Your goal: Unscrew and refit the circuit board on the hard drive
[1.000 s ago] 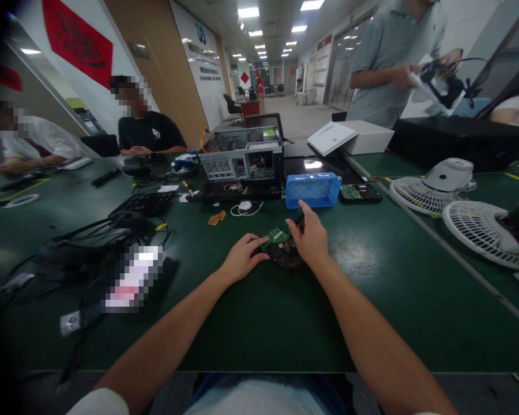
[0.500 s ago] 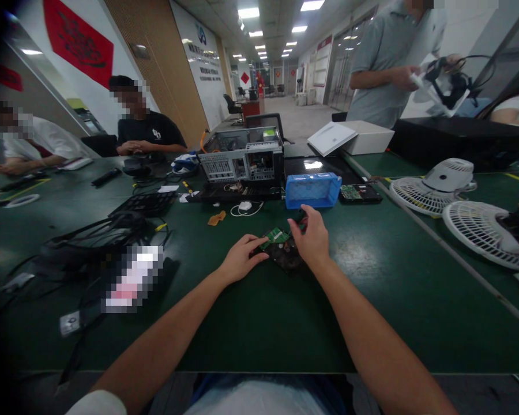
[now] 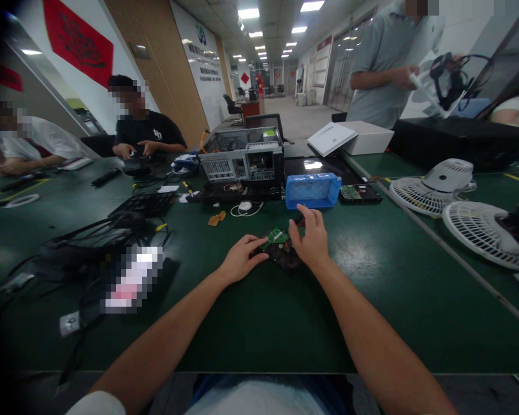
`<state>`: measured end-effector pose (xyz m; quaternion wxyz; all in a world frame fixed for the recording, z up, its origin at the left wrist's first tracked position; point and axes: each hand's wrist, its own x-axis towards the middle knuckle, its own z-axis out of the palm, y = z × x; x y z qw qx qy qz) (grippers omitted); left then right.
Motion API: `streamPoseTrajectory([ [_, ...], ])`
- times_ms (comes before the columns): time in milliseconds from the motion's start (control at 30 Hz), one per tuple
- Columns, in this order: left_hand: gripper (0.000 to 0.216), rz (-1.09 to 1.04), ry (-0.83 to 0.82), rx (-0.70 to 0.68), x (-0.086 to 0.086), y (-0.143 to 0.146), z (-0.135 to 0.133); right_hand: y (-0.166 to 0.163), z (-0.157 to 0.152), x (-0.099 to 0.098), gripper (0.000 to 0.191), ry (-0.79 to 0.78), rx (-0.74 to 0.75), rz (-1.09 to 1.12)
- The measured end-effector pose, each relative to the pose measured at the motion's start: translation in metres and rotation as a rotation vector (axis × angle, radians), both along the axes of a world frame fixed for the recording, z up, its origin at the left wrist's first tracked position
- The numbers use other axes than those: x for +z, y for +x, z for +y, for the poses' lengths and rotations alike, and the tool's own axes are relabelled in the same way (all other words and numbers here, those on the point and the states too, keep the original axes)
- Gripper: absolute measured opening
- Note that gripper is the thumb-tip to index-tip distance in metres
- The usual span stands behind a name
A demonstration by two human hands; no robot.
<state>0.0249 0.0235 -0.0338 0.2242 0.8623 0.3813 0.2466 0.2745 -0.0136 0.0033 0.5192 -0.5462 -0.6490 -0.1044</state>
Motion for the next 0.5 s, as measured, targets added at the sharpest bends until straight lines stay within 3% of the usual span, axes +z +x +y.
streamPoseTrajectory([
  [300,0.051,0.005,-0.017,0.004,0.0049,-0.0003,-0.0025,0.0012,0.0024,-0.007,0.052,-0.004,-0.038,0.06],
  [500,0.051,-0.001,-0.014,0.004,0.0058,-0.0006,-0.0022,0.0015,0.0017,-0.006,0.046,-0.006,-0.028,0.054],
])
